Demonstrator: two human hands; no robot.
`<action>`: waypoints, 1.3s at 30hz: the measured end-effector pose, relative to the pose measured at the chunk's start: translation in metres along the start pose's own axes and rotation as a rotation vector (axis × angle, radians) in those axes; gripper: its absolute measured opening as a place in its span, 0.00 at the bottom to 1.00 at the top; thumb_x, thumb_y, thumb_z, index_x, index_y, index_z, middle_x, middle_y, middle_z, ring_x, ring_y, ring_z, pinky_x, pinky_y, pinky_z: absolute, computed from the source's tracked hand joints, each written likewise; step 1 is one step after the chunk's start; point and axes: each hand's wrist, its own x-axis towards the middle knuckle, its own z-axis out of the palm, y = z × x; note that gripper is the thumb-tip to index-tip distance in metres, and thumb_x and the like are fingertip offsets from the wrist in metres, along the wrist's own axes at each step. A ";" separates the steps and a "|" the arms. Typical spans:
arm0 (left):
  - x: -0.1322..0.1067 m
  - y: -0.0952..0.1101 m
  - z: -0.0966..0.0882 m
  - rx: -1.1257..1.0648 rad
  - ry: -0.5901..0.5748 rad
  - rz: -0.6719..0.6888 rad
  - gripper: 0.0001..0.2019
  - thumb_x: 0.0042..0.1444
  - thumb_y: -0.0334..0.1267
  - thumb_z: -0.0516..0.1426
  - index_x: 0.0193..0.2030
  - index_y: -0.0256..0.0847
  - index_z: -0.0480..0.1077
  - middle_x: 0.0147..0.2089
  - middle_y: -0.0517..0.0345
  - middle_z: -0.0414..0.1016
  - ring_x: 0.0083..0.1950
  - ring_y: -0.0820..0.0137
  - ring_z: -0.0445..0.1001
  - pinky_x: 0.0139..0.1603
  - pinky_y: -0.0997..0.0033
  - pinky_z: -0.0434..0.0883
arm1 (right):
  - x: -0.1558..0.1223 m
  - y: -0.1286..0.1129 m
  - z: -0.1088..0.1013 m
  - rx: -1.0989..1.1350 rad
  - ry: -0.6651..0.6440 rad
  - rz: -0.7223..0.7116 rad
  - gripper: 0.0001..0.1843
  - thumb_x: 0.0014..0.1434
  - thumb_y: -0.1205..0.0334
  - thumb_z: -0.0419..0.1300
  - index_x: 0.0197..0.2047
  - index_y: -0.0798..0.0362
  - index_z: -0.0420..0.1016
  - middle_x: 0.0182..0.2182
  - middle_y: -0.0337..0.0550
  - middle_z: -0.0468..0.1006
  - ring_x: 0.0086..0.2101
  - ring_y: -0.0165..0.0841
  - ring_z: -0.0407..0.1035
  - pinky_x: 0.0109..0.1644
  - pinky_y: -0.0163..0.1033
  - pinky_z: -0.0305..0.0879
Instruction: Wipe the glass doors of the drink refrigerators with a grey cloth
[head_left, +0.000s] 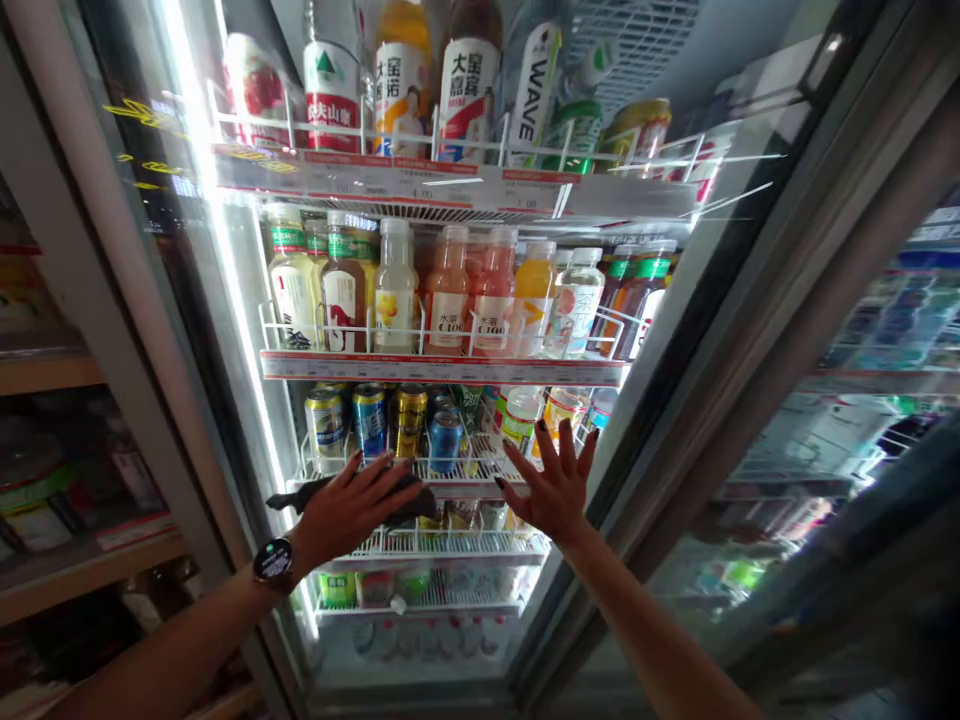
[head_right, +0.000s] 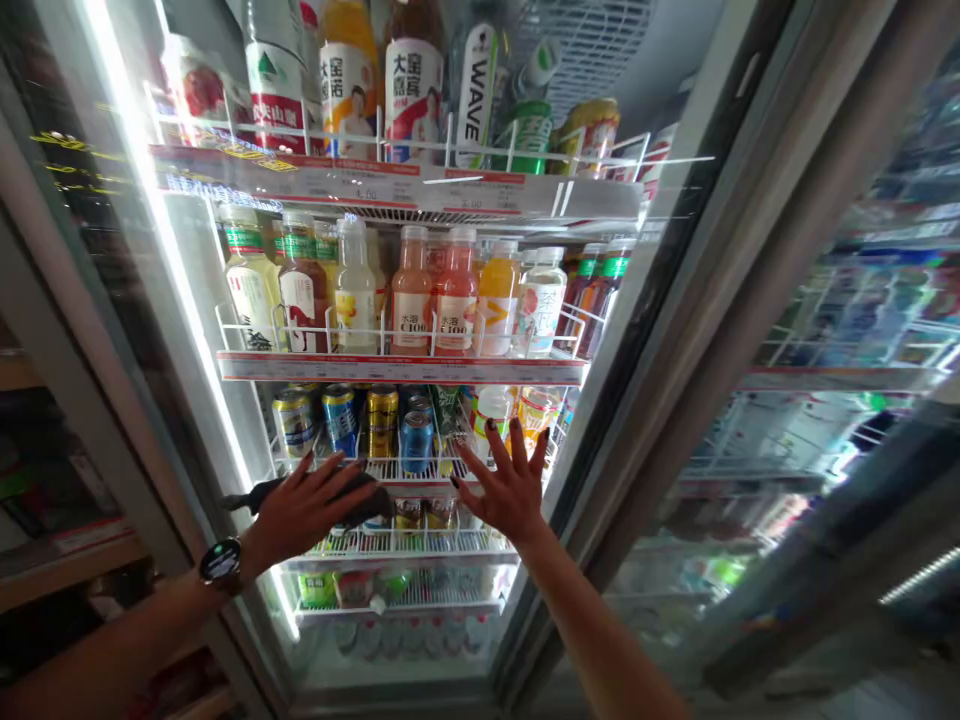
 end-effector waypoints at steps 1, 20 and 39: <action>-0.015 0.011 0.007 -0.021 -0.043 0.075 0.29 0.67 0.32 0.55 0.74 0.51 0.63 0.77 0.58 0.61 0.80 0.62 0.55 0.83 0.50 0.47 | 0.000 0.000 0.000 0.000 -0.005 0.003 0.41 0.67 0.46 0.61 0.78 0.34 0.51 0.80 0.41 0.44 0.76 0.55 0.43 0.77 0.73 0.37; -0.059 0.001 0.003 -0.026 -0.151 0.154 0.29 0.66 0.33 0.57 0.73 0.53 0.63 0.77 0.60 0.63 0.76 0.68 0.62 0.84 0.52 0.42 | 0.001 -0.001 0.001 0.012 0.029 -0.004 0.37 0.69 0.45 0.58 0.78 0.35 0.53 0.80 0.41 0.45 0.76 0.54 0.43 0.78 0.72 0.38; -0.004 0.014 0.012 -0.053 -0.123 0.337 0.29 0.68 0.35 0.55 0.75 0.48 0.60 0.80 0.58 0.55 0.79 0.68 0.56 0.83 0.54 0.45 | 0.006 -0.002 -0.001 0.005 0.016 0.003 0.40 0.68 0.48 0.59 0.79 0.35 0.50 0.80 0.39 0.43 0.77 0.52 0.42 0.78 0.71 0.37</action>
